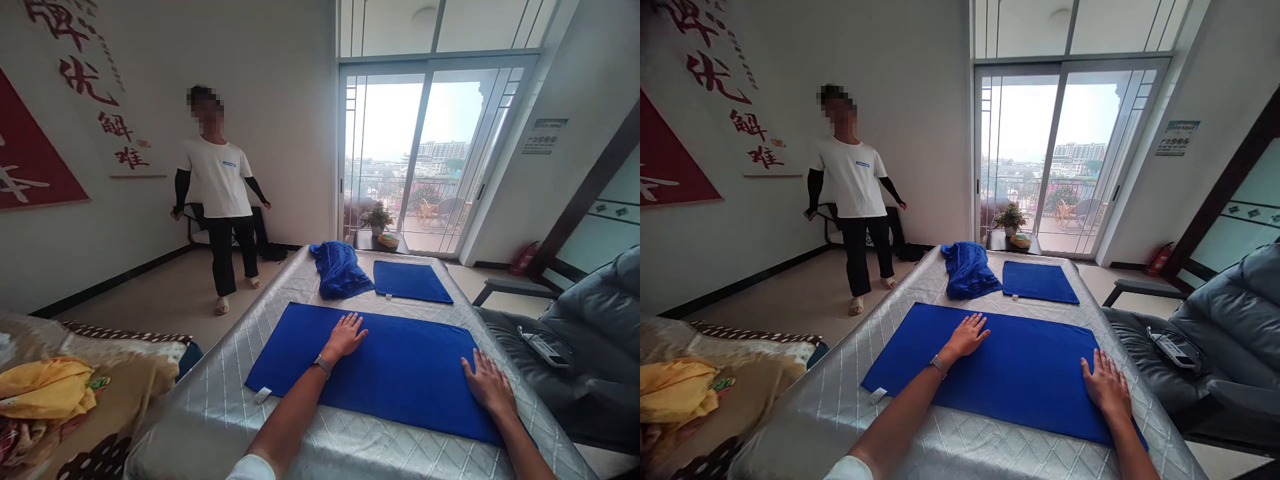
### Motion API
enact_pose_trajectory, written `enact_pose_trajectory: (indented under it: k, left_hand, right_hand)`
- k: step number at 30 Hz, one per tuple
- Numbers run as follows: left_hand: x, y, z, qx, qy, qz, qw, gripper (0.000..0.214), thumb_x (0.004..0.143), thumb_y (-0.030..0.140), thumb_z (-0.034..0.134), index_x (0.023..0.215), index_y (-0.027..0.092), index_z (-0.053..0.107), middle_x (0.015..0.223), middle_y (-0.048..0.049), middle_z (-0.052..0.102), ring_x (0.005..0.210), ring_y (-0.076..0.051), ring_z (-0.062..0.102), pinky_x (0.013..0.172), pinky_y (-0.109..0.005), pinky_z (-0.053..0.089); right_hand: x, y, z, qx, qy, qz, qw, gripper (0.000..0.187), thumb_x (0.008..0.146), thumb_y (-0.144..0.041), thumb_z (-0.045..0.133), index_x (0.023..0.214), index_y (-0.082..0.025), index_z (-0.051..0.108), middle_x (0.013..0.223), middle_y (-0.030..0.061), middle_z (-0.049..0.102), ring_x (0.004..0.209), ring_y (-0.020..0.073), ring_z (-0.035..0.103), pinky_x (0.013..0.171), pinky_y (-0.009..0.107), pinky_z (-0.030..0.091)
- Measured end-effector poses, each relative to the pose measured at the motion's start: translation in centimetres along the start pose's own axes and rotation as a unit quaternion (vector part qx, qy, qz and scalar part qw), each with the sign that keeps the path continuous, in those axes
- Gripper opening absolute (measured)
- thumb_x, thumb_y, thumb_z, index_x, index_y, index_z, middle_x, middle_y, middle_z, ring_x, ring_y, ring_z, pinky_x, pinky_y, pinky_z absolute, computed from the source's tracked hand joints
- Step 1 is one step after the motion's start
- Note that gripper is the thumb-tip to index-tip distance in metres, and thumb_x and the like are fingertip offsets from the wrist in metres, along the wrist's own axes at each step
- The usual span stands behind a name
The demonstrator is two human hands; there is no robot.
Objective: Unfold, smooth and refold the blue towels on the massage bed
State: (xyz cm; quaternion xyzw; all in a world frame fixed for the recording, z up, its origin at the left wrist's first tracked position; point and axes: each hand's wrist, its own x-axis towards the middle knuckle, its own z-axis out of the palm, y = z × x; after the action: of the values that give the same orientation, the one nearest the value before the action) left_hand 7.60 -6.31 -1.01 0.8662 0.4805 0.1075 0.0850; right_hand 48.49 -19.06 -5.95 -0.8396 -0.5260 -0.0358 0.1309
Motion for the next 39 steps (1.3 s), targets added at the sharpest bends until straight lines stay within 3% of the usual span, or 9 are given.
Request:
enact_pose_trajectory:
  k: [9, 13, 17, 20, 22, 26, 30, 34, 39]
  left_hand:
    - [-3.6, -13.0, -2.6, 0.053, 0.030, -0.176, 0.983, 0.065, 0.104, 0.057, 0.021, 0.159, 0.024, 0.034, 0.165, -0.0076, 0.031, 0.154, -0.026, 0.024, 0.125, -0.050, 0.016]
    - [-5.1, -16.5, -3.1, 0.077, 0.055, -0.224, 0.970, 0.066, 0.104, 0.057, 0.020, 0.158, 0.022, 0.036, 0.165, -0.0091, 0.032, 0.153, -0.028, 0.026, 0.124, -0.050, 0.017]
    - [-5.4, -16.7, -2.9, 0.088, 0.052, -0.229, 0.968, 0.069, 0.104, 0.059, 0.023, 0.158, 0.020, 0.035, 0.166, -0.0124, 0.030, 0.153, -0.029, 0.026, 0.124, -0.050, 0.016]
    - [-5.2, -16.3, -2.8, 0.091, 0.050, -0.227, 0.968, 0.070, 0.103, 0.061, 0.022, 0.158, 0.019, 0.035, 0.166, -0.0132, 0.029, 0.153, -0.030, 0.025, 0.124, -0.050, 0.016]
    - [-5.1, -16.2, -2.9, 0.088, 0.048, -0.228, 0.969, 0.071, 0.103, 0.061, 0.022, 0.158, 0.019, 0.036, 0.166, -0.0133, 0.030, 0.153, -0.030, 0.025, 0.124, -0.050, 0.015]
    - [-5.2, -16.3, -3.1, 0.084, 0.047, -0.227, 0.969, 0.071, 0.103, 0.061, 0.023, 0.158, 0.018, 0.037, 0.165, -0.0136, 0.030, 0.153, -0.031, 0.026, 0.124, -0.050, 0.016]
    - [-5.4, -16.6, -3.5, 0.090, 0.046, -0.231, 0.968, 0.068, 0.103, 0.063, 0.023, 0.157, 0.025, 0.038, 0.166, -0.0102, 0.031, 0.153, -0.029, 0.025, 0.124, -0.048, 0.017]
    - [-5.6, -17.2, -3.8, 0.089, 0.041, -0.252, 0.963, 0.065, 0.103, 0.063, 0.023, 0.156, 0.029, 0.039, 0.166, -0.0078, 0.031, 0.153, -0.030, 0.025, 0.123, -0.047, 0.019]
    - [-5.6, -18.0, -3.6, 0.097, 0.046, -0.258, 0.960, 0.064, 0.104, 0.061, 0.025, 0.157, 0.028, 0.038, 0.166, -0.0084, 0.030, 0.153, -0.031, 0.025, 0.123, -0.046, 0.021]
  right_hand:
    - [0.3, 0.2, 0.2, -0.013, -0.003, 0.008, 1.000, 0.089, 0.090, -0.061, 0.011, 0.157, -0.007, 0.034, 0.166, 0.0117, 0.029, 0.153, 0.0278, 0.024, 0.125, 0.044, 0.014]
    - [0.2, -0.3, -0.5, -0.034, -0.022, 0.022, 0.999, 0.087, 0.090, -0.058, 0.014, 0.158, -0.007, 0.031, 0.166, 0.0118, 0.029, 0.152, 0.0282, 0.025, 0.125, 0.045, 0.015]
    - [0.0, -1.1, -2.4, -0.095, -0.040, 0.023, 0.994, 0.076, 0.092, -0.048, 0.022, 0.157, -0.010, 0.036, 0.164, 0.0127, 0.034, 0.152, 0.0305, 0.027, 0.122, 0.052, 0.019]
    - [-0.2, -4.4, -4.2, -0.158, -0.023, 0.005, 0.987, 0.066, 0.094, -0.034, 0.025, 0.150, -0.005, 0.047, 0.159, 0.0171, 0.040, 0.150, 0.0350, 0.029, 0.121, 0.056, 0.017]
    - [-0.4, -8.6, -5.0, -0.166, -0.002, -0.046, 0.985, 0.063, 0.096, -0.026, 0.022, 0.149, -0.004, 0.047, 0.158, 0.0177, 0.042, 0.149, 0.0320, 0.033, 0.123, 0.052, 0.015]
    - [-0.7, -19.0, -4.7, -0.081, -0.072, -0.197, 0.974, 0.060, 0.102, -0.034, 0.022, 0.154, -0.012, 0.043, 0.161, 0.0086, 0.040, 0.150, 0.0233, 0.031, 0.123, 0.042, 0.018]
    - [-0.6, -26.1, -2.9, -0.008, -0.139, -0.234, 0.962, 0.063, 0.104, -0.043, 0.020, 0.158, -0.013, 0.034, 0.165, 0.0055, 0.032, 0.154, 0.0206, 0.022, 0.125, 0.038, 0.014]
    - [-0.2, -26.9, -1.2, 0.002, -0.158, -0.222, 0.962, 0.064, 0.104, -0.046, 0.018, 0.161, -0.019, 0.027, 0.167, 0.0018, 0.025, 0.155, 0.0182, 0.015, 0.126, 0.039, 0.009]
    - [1.6, -22.1, -0.3, -0.028, -0.143, -0.201, 0.969, 0.065, 0.103, -0.047, 0.018, 0.162, -0.020, 0.025, 0.168, 0.0003, 0.022, 0.156, 0.0183, 0.014, 0.126, 0.040, 0.009]
